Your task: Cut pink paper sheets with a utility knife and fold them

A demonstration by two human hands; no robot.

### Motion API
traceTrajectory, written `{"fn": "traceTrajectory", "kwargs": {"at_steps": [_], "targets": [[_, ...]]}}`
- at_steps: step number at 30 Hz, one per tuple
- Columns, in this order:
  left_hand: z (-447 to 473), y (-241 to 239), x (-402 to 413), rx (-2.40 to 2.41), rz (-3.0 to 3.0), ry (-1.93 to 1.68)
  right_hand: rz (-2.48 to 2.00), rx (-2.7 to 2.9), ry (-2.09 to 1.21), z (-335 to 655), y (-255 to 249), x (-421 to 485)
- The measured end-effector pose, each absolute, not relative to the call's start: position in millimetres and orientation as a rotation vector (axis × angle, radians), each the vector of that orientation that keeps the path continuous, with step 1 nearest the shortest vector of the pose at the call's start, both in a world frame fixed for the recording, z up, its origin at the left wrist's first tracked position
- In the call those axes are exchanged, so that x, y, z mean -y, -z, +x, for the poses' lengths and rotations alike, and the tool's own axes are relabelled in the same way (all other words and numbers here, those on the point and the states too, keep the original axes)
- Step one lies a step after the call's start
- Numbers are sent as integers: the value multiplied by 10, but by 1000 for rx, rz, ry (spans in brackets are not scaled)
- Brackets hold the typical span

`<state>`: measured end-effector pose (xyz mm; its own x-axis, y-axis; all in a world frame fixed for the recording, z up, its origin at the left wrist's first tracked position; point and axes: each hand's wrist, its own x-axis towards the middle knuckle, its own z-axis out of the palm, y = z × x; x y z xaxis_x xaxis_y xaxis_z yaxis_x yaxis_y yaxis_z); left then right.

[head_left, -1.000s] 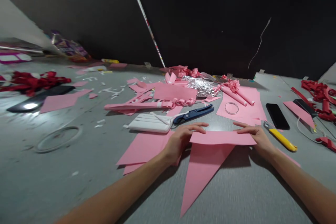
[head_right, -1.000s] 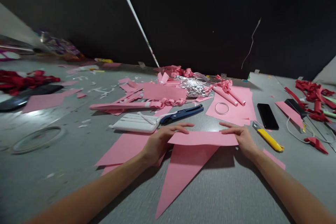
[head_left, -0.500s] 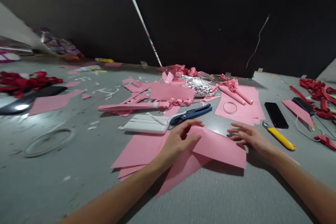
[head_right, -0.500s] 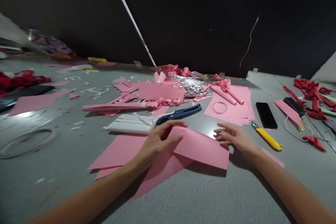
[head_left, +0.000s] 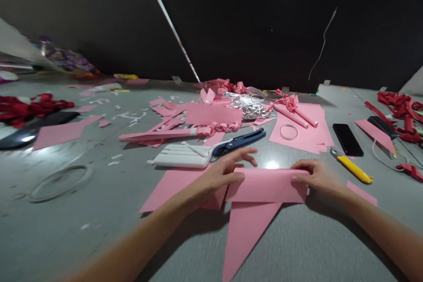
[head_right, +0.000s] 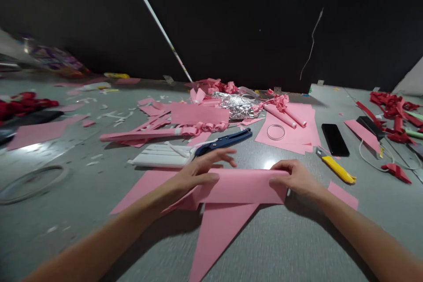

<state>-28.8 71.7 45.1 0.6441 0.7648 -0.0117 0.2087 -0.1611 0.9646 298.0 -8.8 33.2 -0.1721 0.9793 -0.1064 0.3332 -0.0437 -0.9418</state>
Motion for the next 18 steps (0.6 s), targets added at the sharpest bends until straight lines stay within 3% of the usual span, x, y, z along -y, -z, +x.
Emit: {"fn": "traceTrajectory", "kwargs": {"at_steps": [3,7,14,18], "targets": [[-285,-710,-733,-848,1891,-263,-1406,1585,-1193,2953,-332,107],[-113,-950,-669,-859,2083,-110,-1393,1592,-1168,2870,-330,174],[165,-775,-599,-690,2217,1,-1429,1552,-1165,2735,-314,329],[94,-706,-559,-770,2153,46,-1393,1415,-1321,2762,-294,396]]}}
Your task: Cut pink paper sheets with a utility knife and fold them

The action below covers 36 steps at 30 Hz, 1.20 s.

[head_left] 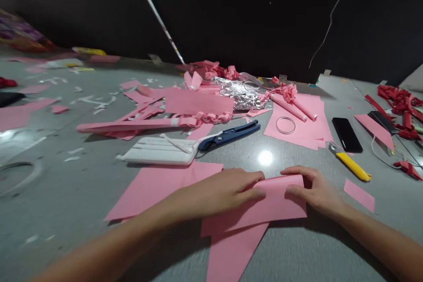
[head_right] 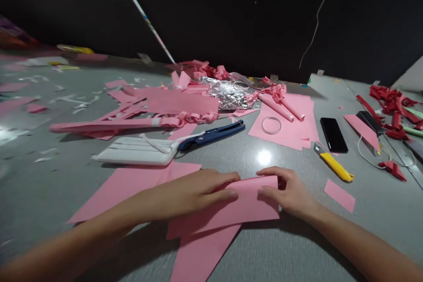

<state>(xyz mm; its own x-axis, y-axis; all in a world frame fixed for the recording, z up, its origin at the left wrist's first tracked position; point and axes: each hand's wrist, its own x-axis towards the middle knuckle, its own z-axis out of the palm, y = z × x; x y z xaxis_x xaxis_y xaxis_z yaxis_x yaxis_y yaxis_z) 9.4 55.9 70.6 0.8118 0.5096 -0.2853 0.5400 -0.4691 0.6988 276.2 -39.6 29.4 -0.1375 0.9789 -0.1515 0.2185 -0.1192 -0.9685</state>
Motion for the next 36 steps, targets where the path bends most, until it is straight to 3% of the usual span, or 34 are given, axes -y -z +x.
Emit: {"fn": "traceTrajectory", "kwargs": {"at_steps": [4,11,23,36], "targets": [[9,-697,-555,-792,2118,122,-1347,1294,-1437,2753,-223,421],[-47,-670,-569,-809,2128,237,-1416,1335,-1357,2641,-179,457],[49,-495,-309,-846,2268,109,-1340,1350,-1339,2639,-263,505],[68,-717,-246,-767,2244,23,-1264,1634,-1000,2603,-247,549]]}}
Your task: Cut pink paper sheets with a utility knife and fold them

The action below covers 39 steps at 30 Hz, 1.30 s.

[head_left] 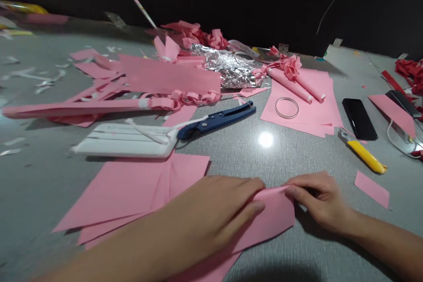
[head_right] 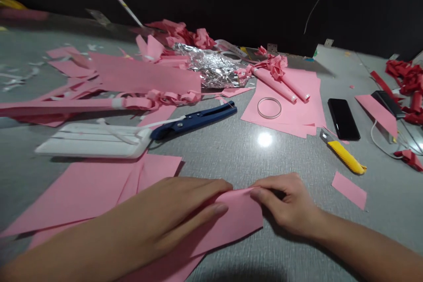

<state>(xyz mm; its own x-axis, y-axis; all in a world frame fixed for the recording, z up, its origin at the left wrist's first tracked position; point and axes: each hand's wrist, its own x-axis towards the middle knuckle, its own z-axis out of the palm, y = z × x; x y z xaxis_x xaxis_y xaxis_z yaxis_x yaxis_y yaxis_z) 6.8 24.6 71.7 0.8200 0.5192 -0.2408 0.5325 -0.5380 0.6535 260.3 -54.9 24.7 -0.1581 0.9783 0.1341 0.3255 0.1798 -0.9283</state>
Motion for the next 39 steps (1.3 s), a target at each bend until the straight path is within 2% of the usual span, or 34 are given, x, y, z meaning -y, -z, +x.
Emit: {"fn": "traceTrajectory", "kwargs": {"at_steps": [5,12,19,26,33,39], "targets": [[156,-679,-184,-744,2197,-38,-1188,1693,-939,2586,-227,588],[162,-527,-135,-657,2419,57,-1132,1735,-967,2588,-254,600],[149,-573,-124,-641,2480,-31,-1047,1750,-911,2578,-276,578],[165,-587,-103,-639,2508,35,-1014,1763,-883,2577,-240,577],[190,-596,-71,-599,2542,-150,-1020,1787,-849,2561,-270,583],[213,-557,-74,-570,2592,-158,-1022,1818,-836,2554,-292,584]]}}
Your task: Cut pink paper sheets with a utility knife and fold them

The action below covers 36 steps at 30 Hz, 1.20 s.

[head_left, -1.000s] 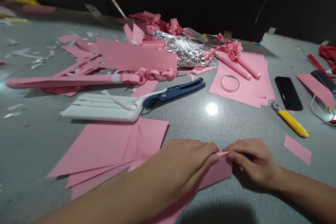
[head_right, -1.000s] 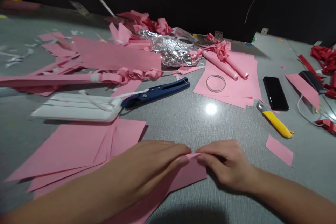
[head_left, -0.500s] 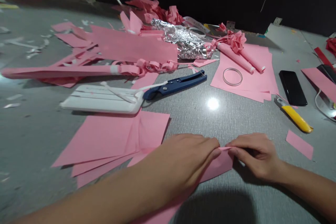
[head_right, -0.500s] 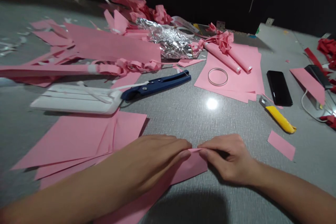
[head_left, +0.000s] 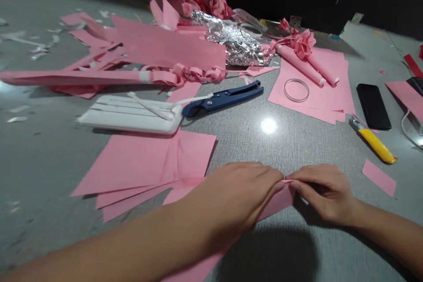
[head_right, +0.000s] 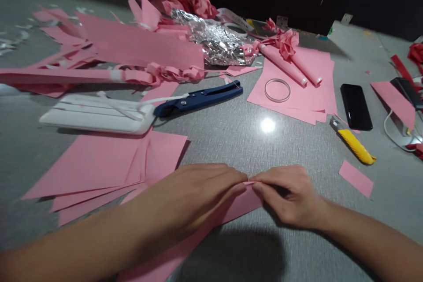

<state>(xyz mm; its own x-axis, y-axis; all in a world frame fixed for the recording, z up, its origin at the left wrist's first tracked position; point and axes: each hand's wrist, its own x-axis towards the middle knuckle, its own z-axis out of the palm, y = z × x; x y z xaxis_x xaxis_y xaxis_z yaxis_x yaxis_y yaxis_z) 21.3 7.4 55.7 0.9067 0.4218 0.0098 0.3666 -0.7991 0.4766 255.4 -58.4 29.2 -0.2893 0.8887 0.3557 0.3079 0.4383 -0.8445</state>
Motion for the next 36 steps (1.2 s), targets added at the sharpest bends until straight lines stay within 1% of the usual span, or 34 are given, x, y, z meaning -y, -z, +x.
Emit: {"fn": "traceTrajectory", "kwargs": {"at_steps": [11,21,30,36], "targets": [[235,-576,-84,-593,2599,-160,-1036,1813,-874,2560,-283,591],[229,-604,-94,-589,2591,-92,-1006,1811,-884,2558,-278,584],[242,-595,-119,-524,2564,-185,-1016,1804,-945,2559,-330,568],[236,-584,-96,-605,2515,-134,-1032,1794,-944,2553,-329,553]]}}
